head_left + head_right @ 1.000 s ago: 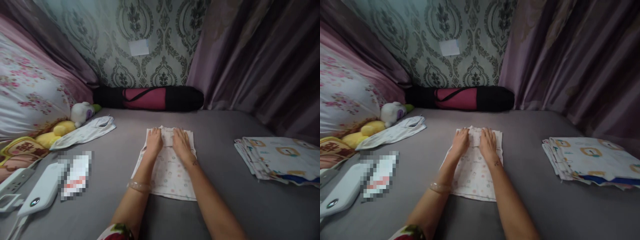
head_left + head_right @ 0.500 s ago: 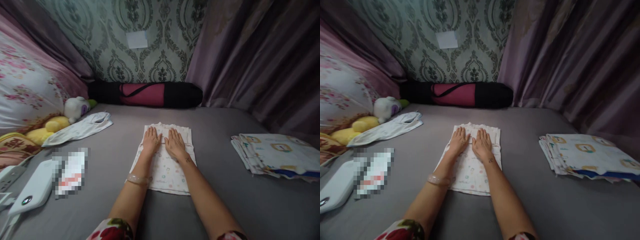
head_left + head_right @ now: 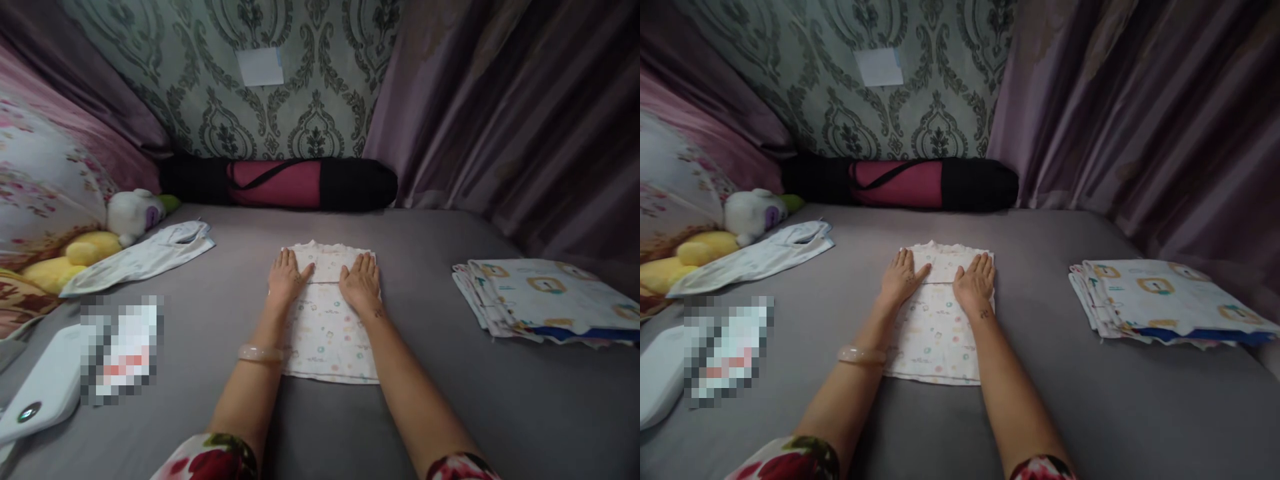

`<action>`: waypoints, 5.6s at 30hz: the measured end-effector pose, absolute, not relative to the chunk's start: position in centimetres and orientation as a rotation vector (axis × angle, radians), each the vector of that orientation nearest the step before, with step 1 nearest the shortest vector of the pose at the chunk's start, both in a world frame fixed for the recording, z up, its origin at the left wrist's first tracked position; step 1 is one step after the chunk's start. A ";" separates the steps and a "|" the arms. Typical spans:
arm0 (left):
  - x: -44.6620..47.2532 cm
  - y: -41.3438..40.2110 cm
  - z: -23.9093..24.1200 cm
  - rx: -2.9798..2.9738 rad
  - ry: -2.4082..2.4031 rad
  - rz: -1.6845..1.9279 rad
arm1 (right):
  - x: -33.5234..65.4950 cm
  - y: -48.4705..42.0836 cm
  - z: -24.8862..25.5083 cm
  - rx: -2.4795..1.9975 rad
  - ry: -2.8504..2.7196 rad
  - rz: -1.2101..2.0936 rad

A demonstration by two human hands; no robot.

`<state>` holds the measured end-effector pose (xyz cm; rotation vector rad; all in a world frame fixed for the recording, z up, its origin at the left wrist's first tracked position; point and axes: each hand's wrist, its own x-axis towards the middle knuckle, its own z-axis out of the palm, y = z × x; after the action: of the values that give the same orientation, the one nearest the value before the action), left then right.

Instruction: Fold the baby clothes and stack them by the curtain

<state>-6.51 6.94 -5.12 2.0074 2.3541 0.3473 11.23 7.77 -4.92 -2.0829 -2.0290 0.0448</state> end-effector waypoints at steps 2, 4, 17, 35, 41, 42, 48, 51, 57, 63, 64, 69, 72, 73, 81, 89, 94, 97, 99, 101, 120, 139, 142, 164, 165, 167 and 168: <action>-6.8 7.0 -5.1 2.015 2.340 0.338 | 11.7 8.0 -5.0 -2.089 -2.011 0.054; -7.0 7.0 -5.2 2.007 2.327 0.323 | 12.1 8.2 -5.2 -2.081 -1.998 0.062; -7.9 7.1 -5.2 2.031 2.241 0.388 | 12.4 7.9 -5.2 -2.022 -1.975 0.071; -8.2 -5.5 -4.5 2.589 1.538 0.182 | 15.0 -3.4 -2.7 -1.113 -2.833 0.405; -10.2 -8.7 -3.0 2.527 1.462 0.096 | 17.1 -8.2 -1.0 -0.862 -2.912 0.579; -10.6 -9.1 -2.8 2.519 1.462 0.085 | 17.4 -9.1 -0.6 -0.836 -2.907 0.603; -10.9 -9.1 -0.8 2.530 1.382 0.038 | 18.6 -9.5 1.1 -0.827 -2.754 0.904; -7.9 -7.9 -0.3 2.548 1.440 0.115 | 18.2 -6.0 -0.1 -1.126 -2.564 0.674; -4.2 -6.5 -2.5 2.517 1.470 0.045 | 18.2 -2.2 -3.7 -1.323 -2.684 0.309; -8.2 -8.0 -2.3 2.503 1.332 0.101 | 21.0 -5.3 -3.0 -1.172 -2.764 0.443; -8.8 -8.1 -1.7 2.483 1.287 0.118 | 21.4 -5.4 -2.5 -1.160 -2.768 0.477; -10.3 -4.3 0.5 2.283 1.417 0.366 | 20.3 -2.0 -0.4 -1.152 -2.717 0.472; -9.8 0.5 -0.4 2.312 1.731 0.565 | 17.9 2.5 -0.4 -1.281 -2.615 0.273; -9.6 2.1 -0.9 2.363 1.761 0.580 | 17.2 4.1 -0.7 -1.315 -2.628 0.234; -8.6 8.3 -4.1 2.514 1.844 0.219 | 15.0 10.3 -2.4 -1.294 -2.812 0.204; -9.4 8.7 -4.4 2.459 1.785 0.049 | 15.9 11.4 -3.7 -1.240 -2.773 0.360; -9.0 10.5 -2.5 2.631 1.679 0.062 | 16.6 13.4 -3.2 -1.222 -2.714 0.492; -8.8 11.4 -2.5 2.702 1.548 0.136 | 17.1 14.0 -2.7 -1.172 -2.753 0.318; -8.9 11.8 -3.1 2.673 1.484 0.119 | 17.2 14.2 -2.6 -1.143 -2.819 0.295; -9.2 12.1 -3.8 2.611 1.481 0.092 | 17.2 14.3 -3.0 -1.154 -2.847 0.319; -7.7 11.4 -4.1 2.653 1.502 0.115 | 15.2 13.4 -3.5 -1.024 -2.836 0.324; -12.4 10.2 -5.4 2.440 1.615 0.129 | 18.1 13.8 -5.2 -1.243 -2.726 0.251; -12.0 10.2 -4.7 2.478 1.623 0.057 | 17.9 14.1 -4.8 -1.263 -2.740 0.290; -13.8 -10.2 -0.7 2.431 1.269 0.414 | 26.1 -7.0 -1.3 -0.953 -2.666 0.627; -13.9 -10.6 -0.4 2.427 1.272 0.409 | 26.3 -7.4 -1.4 -0.951 -2.639 0.607; -14.2 -11.2 -0.2 2.436 1.281 0.393 | 26.6 -7.7 -1.6 -0.922 -2.608 0.568; -14.4 -11.3 -0.2 2.445 1.283 0.383 | 26.5 -7.7 -1.7 -0.901 -2.600 0.548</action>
<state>-14.39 -11.33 -0.22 2.4452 1.2829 0.3826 26.55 -7.68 -1.73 -0.9005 -2.6003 0.5480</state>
